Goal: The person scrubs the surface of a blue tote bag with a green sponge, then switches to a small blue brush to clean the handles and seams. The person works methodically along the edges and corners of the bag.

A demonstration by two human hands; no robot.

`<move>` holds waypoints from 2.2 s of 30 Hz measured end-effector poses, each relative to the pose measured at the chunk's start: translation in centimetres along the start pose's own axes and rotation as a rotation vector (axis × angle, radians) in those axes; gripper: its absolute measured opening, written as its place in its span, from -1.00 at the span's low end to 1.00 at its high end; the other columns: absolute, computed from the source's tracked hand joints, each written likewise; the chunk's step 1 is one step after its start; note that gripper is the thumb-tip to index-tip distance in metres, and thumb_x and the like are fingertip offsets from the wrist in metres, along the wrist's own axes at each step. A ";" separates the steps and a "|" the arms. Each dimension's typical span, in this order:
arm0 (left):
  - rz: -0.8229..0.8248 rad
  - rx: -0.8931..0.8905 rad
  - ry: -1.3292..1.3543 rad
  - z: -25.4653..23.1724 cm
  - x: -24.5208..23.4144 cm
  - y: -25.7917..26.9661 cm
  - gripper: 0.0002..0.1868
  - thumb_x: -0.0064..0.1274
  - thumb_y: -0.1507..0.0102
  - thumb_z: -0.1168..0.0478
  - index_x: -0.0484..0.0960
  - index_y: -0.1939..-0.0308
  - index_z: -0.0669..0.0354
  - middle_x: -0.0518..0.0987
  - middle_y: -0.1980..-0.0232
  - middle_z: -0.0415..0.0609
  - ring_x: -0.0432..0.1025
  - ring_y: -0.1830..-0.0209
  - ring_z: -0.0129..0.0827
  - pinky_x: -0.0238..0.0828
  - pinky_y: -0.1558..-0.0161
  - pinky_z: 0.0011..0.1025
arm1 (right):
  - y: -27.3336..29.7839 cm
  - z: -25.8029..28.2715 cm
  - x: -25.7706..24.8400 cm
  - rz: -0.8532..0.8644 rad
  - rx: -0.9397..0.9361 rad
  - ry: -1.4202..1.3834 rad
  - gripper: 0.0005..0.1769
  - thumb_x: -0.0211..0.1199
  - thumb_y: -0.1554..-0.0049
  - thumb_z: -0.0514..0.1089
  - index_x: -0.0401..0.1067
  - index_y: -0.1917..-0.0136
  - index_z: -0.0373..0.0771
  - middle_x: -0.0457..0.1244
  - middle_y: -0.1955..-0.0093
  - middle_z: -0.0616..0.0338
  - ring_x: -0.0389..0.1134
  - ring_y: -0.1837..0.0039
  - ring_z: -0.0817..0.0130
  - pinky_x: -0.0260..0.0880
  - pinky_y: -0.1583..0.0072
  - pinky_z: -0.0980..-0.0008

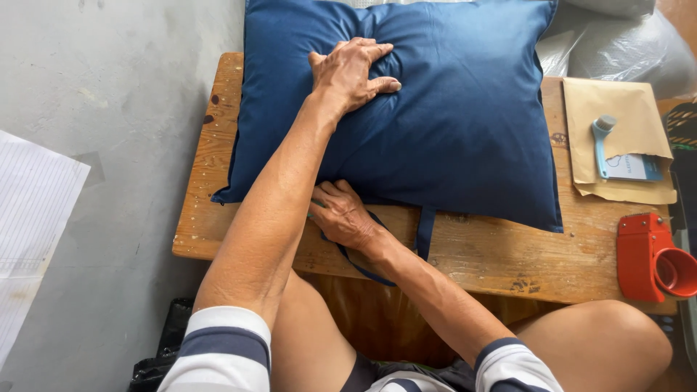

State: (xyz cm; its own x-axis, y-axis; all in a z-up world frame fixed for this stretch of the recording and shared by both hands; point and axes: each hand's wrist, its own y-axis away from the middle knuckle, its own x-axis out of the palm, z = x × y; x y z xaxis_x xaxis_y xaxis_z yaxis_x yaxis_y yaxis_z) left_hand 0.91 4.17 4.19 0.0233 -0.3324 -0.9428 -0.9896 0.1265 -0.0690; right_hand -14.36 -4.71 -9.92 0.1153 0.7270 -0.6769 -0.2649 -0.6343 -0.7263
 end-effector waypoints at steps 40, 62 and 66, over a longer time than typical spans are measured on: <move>-0.188 -0.614 0.791 15.3 5.8 17.1 0.04 0.05 -0.13 -0.65 0.26 -0.54 -0.30 0.43 -0.44 0.06 0.32 -0.44 -0.05 0.33 -0.36 -0.15 | -3.9 2.4 -4.8 -0.042 0.105 0.018 -0.52 0.29 -0.19 -0.02 0.46 -0.36 -0.13 0.30 -0.18 0.16 0.34 -0.18 0.19 0.17 -0.19 0.23; -0.136 -0.703 0.736 15.0 3.3 16.1 0.02 0.25 0.01 -0.58 0.46 -0.35 -0.13 0.53 -0.31 0.03 0.39 -0.38 -0.09 0.34 -0.35 -0.18 | -2.7 8.1 6.3 -0.042 0.082 0.227 -0.51 0.23 -0.13 -0.05 0.43 -0.31 -0.23 0.23 -0.10 0.05 0.30 -0.06 0.11 0.18 -0.03 0.16; -0.113 -0.701 0.742 14.3 2.7 16.7 0.06 0.23 -0.02 -0.57 0.39 -0.41 -0.08 0.47 -0.38 0.09 0.34 -0.43 -0.06 0.29 -0.40 -0.13 | -1.9 9.6 8.1 0.041 0.165 0.206 -0.37 0.39 0.00 -0.10 0.37 -0.31 -0.29 0.19 -0.07 0.02 0.28 -0.05 0.07 0.21 0.02 0.17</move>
State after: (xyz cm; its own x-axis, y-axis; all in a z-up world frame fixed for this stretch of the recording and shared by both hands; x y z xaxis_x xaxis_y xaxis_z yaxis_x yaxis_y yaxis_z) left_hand -13.52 18.80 -4.16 0.2632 -0.8328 -0.4869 -0.8531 -0.4366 0.2857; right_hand -22.15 4.92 -12.82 0.2896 0.6220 -0.7275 -0.4243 -0.5979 -0.6801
